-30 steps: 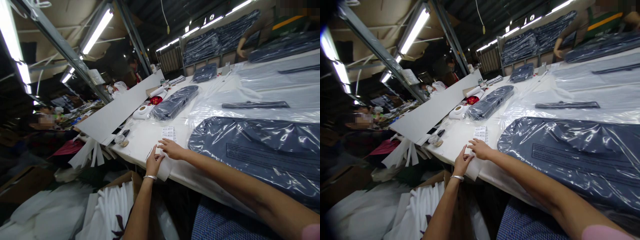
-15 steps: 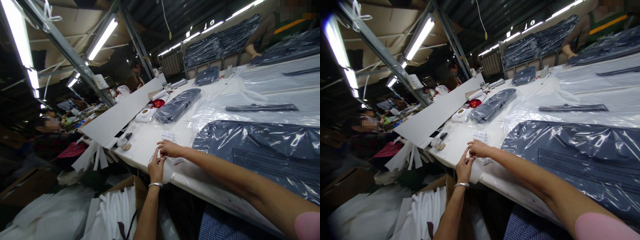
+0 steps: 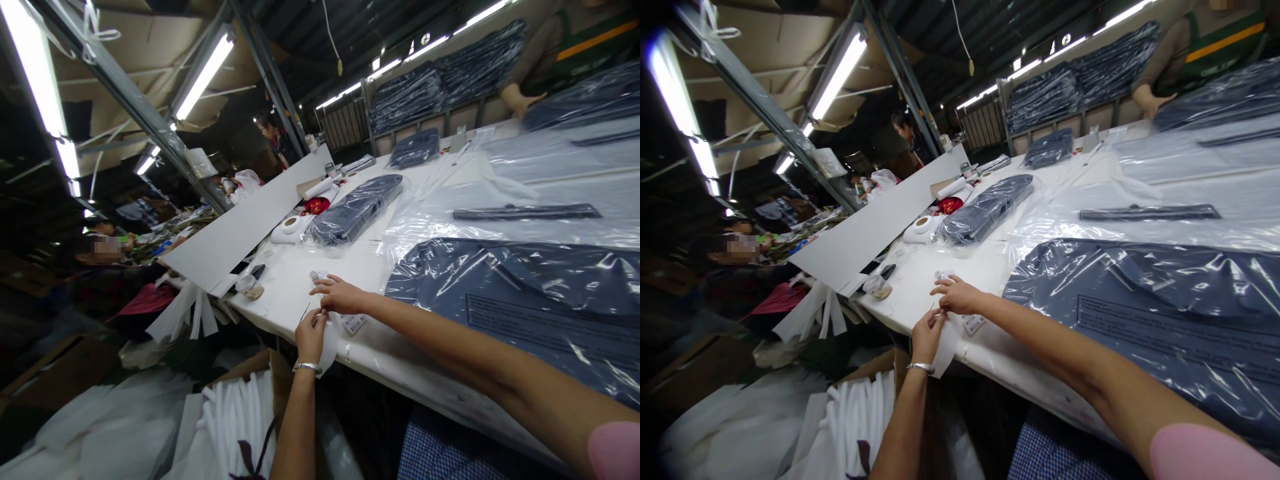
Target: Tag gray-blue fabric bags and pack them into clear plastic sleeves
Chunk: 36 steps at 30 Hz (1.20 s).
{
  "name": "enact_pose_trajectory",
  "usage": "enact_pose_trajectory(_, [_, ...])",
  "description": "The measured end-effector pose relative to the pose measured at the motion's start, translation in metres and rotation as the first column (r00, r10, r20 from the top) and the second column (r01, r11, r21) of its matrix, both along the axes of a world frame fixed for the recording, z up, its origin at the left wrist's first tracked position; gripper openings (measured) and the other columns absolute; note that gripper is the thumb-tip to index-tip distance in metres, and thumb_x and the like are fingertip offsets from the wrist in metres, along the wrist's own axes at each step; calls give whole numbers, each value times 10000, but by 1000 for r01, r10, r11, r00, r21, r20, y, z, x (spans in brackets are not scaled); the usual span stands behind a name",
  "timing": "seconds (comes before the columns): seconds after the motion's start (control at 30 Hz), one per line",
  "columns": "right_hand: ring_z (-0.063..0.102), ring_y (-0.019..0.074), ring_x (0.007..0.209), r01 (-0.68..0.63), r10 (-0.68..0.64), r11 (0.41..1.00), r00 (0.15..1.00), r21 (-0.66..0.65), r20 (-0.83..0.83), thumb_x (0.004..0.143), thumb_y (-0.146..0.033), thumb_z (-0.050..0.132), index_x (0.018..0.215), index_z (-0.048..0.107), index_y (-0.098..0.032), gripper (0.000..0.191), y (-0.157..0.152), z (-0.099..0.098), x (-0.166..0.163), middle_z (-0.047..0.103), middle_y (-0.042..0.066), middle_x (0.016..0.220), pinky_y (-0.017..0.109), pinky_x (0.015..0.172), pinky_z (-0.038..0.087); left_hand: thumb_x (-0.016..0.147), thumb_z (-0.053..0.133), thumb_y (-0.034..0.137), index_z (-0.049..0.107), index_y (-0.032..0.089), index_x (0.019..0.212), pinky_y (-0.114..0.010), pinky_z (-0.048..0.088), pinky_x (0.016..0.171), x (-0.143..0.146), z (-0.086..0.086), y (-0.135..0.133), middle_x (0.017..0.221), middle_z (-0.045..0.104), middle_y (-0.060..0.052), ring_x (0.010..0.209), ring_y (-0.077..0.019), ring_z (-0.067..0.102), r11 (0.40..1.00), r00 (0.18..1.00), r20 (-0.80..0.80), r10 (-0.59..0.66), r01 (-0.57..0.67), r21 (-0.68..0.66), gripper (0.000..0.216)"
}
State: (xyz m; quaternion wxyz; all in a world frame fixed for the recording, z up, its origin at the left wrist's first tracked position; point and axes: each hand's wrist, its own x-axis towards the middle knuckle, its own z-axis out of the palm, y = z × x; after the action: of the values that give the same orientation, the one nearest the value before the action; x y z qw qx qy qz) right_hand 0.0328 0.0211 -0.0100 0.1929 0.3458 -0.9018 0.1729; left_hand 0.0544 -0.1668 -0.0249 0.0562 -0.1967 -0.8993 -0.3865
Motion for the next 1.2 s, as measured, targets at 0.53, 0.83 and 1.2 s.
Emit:
enact_pose_trajectory(0.53, [508, 225, 1266, -51, 92, 918, 992, -393, 86, 829, -240, 718, 765, 735, -206, 75, 4, -20, -15, 635, 61, 1278, 411, 1106, 337, 921, 501, 390, 736, 255, 961, -336, 444, 892, 9, 1, -4, 922, 726, -96, 932, -239, 634, 989, 972, -235, -14, -21, -146, 274])
enact_pose_trajectory(0.83, [522, 210, 1251, -17, 65, 862, 995, -507, 77, 837, -288, 722, 805, 734, -213, 82, 3, -28, -15, 652, 71, 1252, 415, 1110, 344, 923, 481, 441, 699, 240, 1044, -332, 477, 972, 30, 0, -24, 1107, 731, -56, 1056, -224, 662, 993, 980, -167, 106, -94, 77, 321])
enact_pose_trajectory(1.2, [530, 209, 1242, 1, 43, 804, 997, -594, 59, 867, -288, 682, 818, 727, -195, 115, 3, -22, -11, 693, 74, 1176, 397, 1092, 380, 899, 437, 545, 679, 183, 1067, -324, 494, 942, 57, -45, -63, 1108, 727, -100, 1061, -235, 661, 946, 955, 78, 286, -294, 136, 466])
